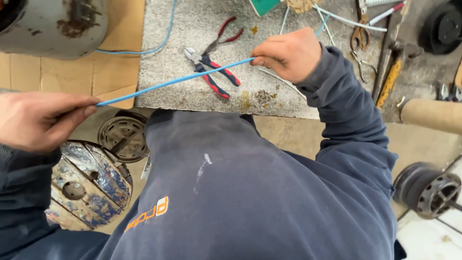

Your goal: The person strips the insulation from a blue wire using pliers and then threads it through a copper-wound motor stator. They repeat this process with another blue wire, stripping and inserting it into the stator assembly.

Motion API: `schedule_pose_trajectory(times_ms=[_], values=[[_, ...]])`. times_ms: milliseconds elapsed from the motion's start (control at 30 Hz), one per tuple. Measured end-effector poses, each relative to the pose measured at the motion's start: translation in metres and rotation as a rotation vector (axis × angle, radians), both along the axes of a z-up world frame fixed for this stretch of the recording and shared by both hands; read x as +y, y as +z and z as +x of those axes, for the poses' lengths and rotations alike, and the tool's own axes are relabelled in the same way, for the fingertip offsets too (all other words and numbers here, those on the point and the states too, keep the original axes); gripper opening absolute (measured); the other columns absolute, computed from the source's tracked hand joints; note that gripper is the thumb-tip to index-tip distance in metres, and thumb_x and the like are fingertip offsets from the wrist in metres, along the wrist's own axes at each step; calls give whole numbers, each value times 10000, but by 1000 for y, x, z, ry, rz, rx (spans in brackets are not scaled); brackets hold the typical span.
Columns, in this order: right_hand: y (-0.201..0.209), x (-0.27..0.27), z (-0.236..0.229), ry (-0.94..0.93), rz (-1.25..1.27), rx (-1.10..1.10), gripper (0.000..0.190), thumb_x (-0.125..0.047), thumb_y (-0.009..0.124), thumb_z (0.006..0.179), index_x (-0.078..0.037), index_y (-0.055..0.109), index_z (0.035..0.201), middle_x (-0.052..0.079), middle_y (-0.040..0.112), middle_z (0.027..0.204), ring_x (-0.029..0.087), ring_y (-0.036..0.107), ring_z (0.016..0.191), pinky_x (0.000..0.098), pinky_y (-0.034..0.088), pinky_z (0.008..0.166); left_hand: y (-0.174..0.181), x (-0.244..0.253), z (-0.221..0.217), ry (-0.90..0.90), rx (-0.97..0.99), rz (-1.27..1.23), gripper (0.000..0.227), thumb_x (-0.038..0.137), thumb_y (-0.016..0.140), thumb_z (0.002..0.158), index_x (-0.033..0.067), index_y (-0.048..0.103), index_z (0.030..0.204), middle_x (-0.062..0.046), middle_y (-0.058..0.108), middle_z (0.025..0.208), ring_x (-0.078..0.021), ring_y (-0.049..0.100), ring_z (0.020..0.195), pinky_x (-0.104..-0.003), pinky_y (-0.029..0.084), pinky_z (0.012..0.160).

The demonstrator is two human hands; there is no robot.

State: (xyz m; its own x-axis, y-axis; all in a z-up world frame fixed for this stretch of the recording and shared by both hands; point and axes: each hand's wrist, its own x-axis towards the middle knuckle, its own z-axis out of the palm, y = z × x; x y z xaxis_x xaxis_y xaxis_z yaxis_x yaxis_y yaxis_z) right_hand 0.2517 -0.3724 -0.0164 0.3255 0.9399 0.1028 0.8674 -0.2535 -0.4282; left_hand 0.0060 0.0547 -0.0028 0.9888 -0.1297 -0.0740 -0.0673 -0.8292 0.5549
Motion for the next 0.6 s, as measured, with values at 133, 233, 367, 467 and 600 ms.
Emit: schedule_pose_trajectory(times_ms=[133,233,367,467,600], values=[[-18,1,-6,1,-6,-113,166,-275,789,997,-124,735,1039,22,687,837,231,676,736,354,470,579,-12,1,-6,53,47,-13,173,170,781,948,77,787,1094,-133,729,879,-248,716,729,-335,548,662],[-39,16,-18,2,-31,-205,179,-302,795,998,-147,714,962,21,655,763,224,679,731,365,470,558,-21,-9,-4,135,70,80,213,208,728,972,64,790,1117,-155,724,872,-294,708,722,-382,550,653],[-63,22,-35,19,49,-119,141,-271,776,982,-144,717,1000,21,633,763,234,667,735,374,474,565,-37,-22,-8,155,333,275,312,367,683,1032,171,790,1251,-118,763,960,-322,719,837,-427,559,714],[-69,29,-44,40,90,-16,144,-261,756,992,-132,693,1003,11,656,823,236,667,761,371,474,575,-18,-61,3,27,645,467,598,477,682,933,259,617,1487,-127,728,1107,-319,708,959,-410,577,769],[-66,48,-56,119,42,43,121,-234,753,966,-135,701,1012,22,639,791,238,672,747,380,483,560,-27,-120,33,-37,-56,-14,566,385,690,987,76,573,1447,-135,694,1284,-333,678,1140,-418,557,908]])
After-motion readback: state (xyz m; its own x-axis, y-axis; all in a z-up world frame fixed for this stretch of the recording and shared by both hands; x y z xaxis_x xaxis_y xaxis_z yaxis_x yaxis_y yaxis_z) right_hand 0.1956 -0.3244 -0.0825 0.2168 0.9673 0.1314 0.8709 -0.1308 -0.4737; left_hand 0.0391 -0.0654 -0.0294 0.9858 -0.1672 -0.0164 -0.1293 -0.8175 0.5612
